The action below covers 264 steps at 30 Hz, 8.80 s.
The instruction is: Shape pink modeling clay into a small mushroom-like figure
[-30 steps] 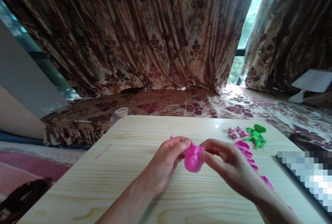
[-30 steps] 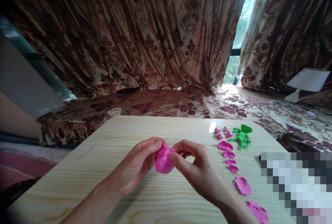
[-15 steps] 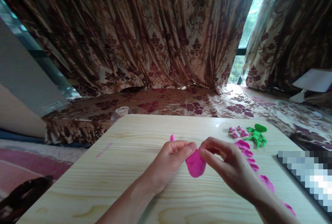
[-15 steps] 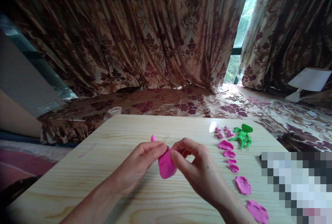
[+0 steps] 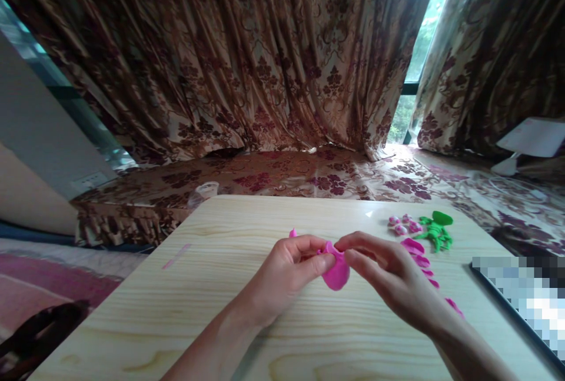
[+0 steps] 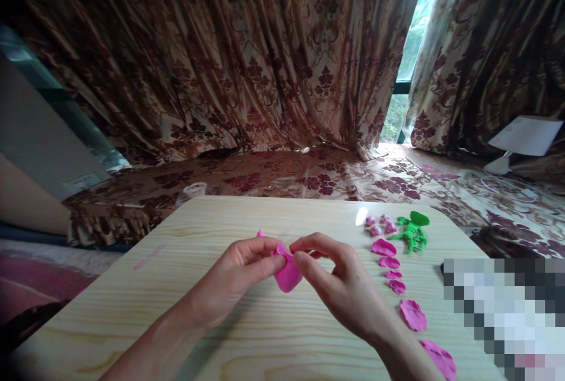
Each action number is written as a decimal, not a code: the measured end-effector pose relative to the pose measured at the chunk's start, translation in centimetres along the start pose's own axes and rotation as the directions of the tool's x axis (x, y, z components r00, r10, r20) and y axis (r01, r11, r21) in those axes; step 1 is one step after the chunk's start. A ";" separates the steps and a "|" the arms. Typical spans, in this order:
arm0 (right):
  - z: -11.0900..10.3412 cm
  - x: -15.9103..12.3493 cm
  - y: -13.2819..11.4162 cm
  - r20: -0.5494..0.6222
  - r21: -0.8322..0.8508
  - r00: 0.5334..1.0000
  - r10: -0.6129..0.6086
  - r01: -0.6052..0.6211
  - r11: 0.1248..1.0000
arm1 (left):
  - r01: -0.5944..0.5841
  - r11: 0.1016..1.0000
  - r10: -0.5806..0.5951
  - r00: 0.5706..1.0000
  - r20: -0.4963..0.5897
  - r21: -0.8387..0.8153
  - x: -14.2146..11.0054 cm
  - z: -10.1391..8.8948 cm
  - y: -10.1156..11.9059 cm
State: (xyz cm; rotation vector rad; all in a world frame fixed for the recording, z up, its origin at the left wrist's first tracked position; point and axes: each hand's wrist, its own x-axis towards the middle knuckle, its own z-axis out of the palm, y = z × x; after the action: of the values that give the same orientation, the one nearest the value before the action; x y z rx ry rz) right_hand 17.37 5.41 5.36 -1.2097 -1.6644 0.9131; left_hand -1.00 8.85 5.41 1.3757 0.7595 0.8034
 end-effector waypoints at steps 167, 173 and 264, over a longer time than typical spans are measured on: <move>0.8 -0.2 -0.8 -0.016 -0.090 0.993 -0.121 0.119 0.989 | 0.024 0.990 -0.031 0.998 -0.046 -0.142 -0.2 -0.1 0.2; 0.6 -0.2 -0.9 -0.013 -0.127 0.986 -0.167 0.164 0.978 | 0.018 1.000 -0.018 0.999 -0.027 0.008 -0.1 -0.2 -0.2; 0.6 -0.1 -0.4 -0.054 0.094 0.998 -0.013 0.018 0.995 | 0.060 0.983 -0.043 0.994 0.103 -0.174 -0.3 -0.2 -0.4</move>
State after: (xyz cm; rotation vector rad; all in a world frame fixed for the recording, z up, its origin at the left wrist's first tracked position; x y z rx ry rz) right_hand 16.67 5.18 5.49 -1.1462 -1.5690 0.9312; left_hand -1.29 8.72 5.02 1.2224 0.6285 0.7386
